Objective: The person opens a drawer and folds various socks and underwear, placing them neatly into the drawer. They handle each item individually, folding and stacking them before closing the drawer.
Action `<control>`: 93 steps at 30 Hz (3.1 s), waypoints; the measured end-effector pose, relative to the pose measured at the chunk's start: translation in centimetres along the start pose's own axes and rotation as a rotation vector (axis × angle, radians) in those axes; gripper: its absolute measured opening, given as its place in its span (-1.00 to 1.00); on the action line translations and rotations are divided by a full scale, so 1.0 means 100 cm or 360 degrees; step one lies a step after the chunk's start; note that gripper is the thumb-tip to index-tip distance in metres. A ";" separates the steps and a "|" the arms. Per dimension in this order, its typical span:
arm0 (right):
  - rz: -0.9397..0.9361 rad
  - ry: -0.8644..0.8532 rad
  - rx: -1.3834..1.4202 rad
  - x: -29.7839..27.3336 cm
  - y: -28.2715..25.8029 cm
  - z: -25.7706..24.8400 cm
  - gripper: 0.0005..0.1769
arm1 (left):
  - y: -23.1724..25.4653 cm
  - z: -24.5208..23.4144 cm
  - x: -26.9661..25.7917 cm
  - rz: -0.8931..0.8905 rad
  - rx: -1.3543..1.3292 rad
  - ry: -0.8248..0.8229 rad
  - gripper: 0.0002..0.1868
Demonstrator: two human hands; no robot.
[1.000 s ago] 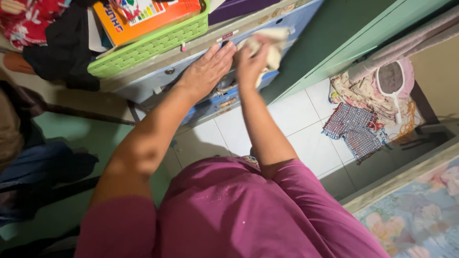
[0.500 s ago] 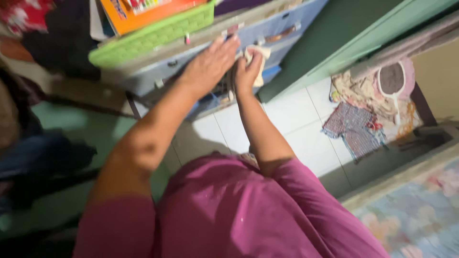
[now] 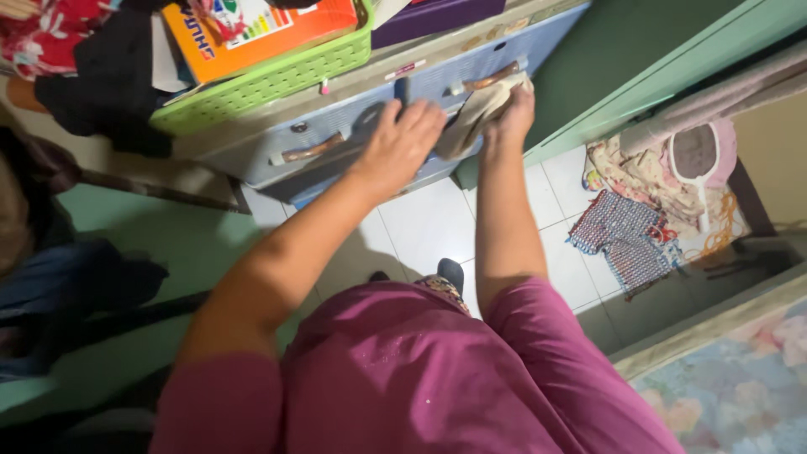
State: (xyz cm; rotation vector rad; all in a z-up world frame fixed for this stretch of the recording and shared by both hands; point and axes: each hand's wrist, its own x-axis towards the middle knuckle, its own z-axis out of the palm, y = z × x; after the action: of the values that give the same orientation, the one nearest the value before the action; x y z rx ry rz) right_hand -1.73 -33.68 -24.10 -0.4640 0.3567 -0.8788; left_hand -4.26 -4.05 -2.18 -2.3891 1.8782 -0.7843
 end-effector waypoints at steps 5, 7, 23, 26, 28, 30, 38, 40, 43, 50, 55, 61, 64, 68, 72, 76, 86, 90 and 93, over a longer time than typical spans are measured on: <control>-0.0001 0.0111 -0.0405 -0.064 0.027 0.015 -0.58 | 0.026 0.041 0.055 -0.0210 0.0071 -0.0094 -0.40; 0.0075 0.0042 -0.0421 -0.066 0.015 0.016 -0.58 | 0.038 0.060 0.081 -0.0308 0.0187 -0.0115 -0.41; 0.0218 -0.0193 -0.0584 -0.069 0.018 0.006 -0.64 | 0.027 0.113 0.121 -0.0342 -0.0049 -0.0126 -0.87; -0.0022 -0.0155 -0.0467 -0.030 -0.032 0.006 -0.65 | 0.022 0.112 0.124 -0.0335 -0.0045 -0.0125 -0.84; 0.0003 0.0005 -0.0127 -0.001 -0.049 0.017 -0.71 | 0.023 0.114 0.126 -0.0343 -0.0082 -0.0147 -0.82; -0.0080 0.0145 -0.0024 0.009 -0.053 0.025 -0.73 | 0.022 0.115 0.124 -0.0359 -0.0134 -0.0239 -0.83; -0.0221 -0.0205 -0.1410 -0.044 -0.016 -0.006 -0.68 | 0.024 0.114 0.125 -0.0374 -0.0191 -0.0290 -0.84; -0.0534 0.0147 -0.1453 -0.036 -0.049 -0.002 -0.71 | 0.019 0.111 0.127 -0.0368 -0.0180 -0.0244 -0.84; -0.0873 -0.0017 -0.1119 -0.030 -0.085 0.032 -0.71 | 0.024 0.109 0.123 -0.0331 -0.0139 -0.0188 -0.83; -0.1197 -0.0100 -0.1579 -0.022 -0.051 0.037 -0.54 | 0.021 0.114 0.124 -0.0328 -0.0174 -0.0167 -0.87; -0.0692 -0.0151 -0.1135 0.017 -0.068 0.002 -0.65 | 0.020 0.116 0.126 -0.0350 -0.0221 -0.0176 -0.83; -0.1331 -0.0069 -0.1705 0.014 -0.051 0.013 -0.66 | 0.018 0.109 0.123 -0.0364 -0.0290 -0.0315 -0.84; -0.1273 -0.0203 -0.1959 0.000 -0.058 0.008 -0.72 | 0.016 0.102 0.131 -0.0373 -0.0284 -0.0328 -0.84; -0.1197 0.0125 -0.1901 0.021 -0.068 0.008 -0.75 | 0.017 0.102 0.126 -0.0336 -0.0289 -0.0268 -0.80; -0.1433 0.0198 -0.1707 0.010 -0.023 0.014 -0.56 | 0.014 0.100 0.130 -0.0332 -0.0297 -0.0361 -0.82; -0.1176 0.0035 -0.1868 -0.023 0.008 -0.006 -0.58 | 0.014 0.100 0.129 -0.0330 -0.0323 -0.0383 -0.79; -0.0818 0.0133 -0.1030 -0.019 0.062 -0.007 -0.54 | 0.011 0.092 0.133 -0.0354 -0.0448 -0.0473 -0.76; -0.0676 0.0384 -0.0925 0.011 0.056 -0.019 -0.48 | 0.012 0.100 0.129 -0.0269 -0.0426 -0.0338 -0.76; -0.0738 0.0640 -0.1388 0.049 0.028 -0.021 -0.57 | 0.012 0.106 0.125 -0.0279 -0.0354 -0.0308 -0.75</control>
State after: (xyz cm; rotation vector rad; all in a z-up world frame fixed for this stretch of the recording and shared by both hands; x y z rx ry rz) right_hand 1.93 -36.59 -27.89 -1.2122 1.0462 -1.2520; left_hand 0.71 -18.96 -7.06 -2.6770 1.7840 -0.3456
